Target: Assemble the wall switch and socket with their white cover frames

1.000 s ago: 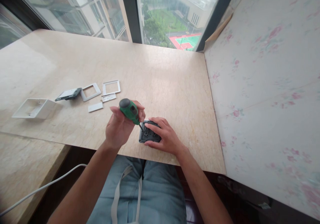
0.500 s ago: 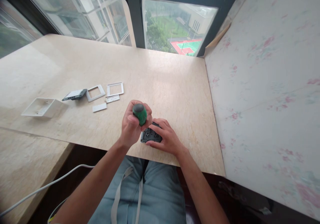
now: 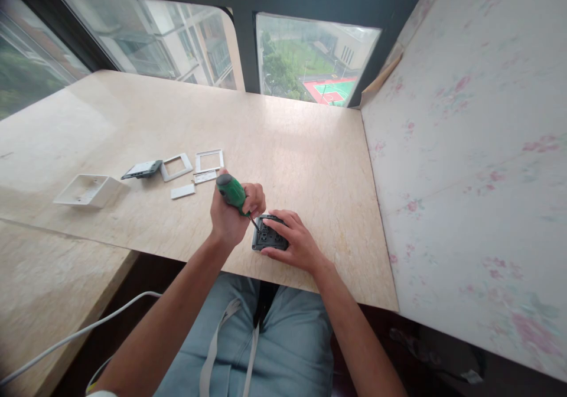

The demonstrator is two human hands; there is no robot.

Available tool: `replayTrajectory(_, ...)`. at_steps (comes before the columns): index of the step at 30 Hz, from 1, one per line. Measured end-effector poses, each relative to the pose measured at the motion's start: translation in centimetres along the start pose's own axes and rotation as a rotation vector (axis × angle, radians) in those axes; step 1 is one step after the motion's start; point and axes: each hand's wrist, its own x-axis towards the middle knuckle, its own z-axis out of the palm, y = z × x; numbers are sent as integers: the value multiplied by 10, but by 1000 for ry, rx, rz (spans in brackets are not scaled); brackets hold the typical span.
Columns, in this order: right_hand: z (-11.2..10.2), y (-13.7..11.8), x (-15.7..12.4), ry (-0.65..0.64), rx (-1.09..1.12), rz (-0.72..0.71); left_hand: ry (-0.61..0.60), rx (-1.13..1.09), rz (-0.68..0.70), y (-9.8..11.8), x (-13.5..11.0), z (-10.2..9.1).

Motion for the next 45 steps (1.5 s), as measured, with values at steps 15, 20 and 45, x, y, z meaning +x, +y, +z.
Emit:
replayTrajectory(15, 0, 1, -1, -13, 4, 10, 8, 132, 277, -20, -12, -21)
replayTrajectory(20, 1, 2, -2, -13, 5, 9, -70, 119, 169, -13, -16, -19)
replayTrajectory(45, 3, 5, -3, -1, -4, 27, -271, -16, -40, -4, -11, -28)
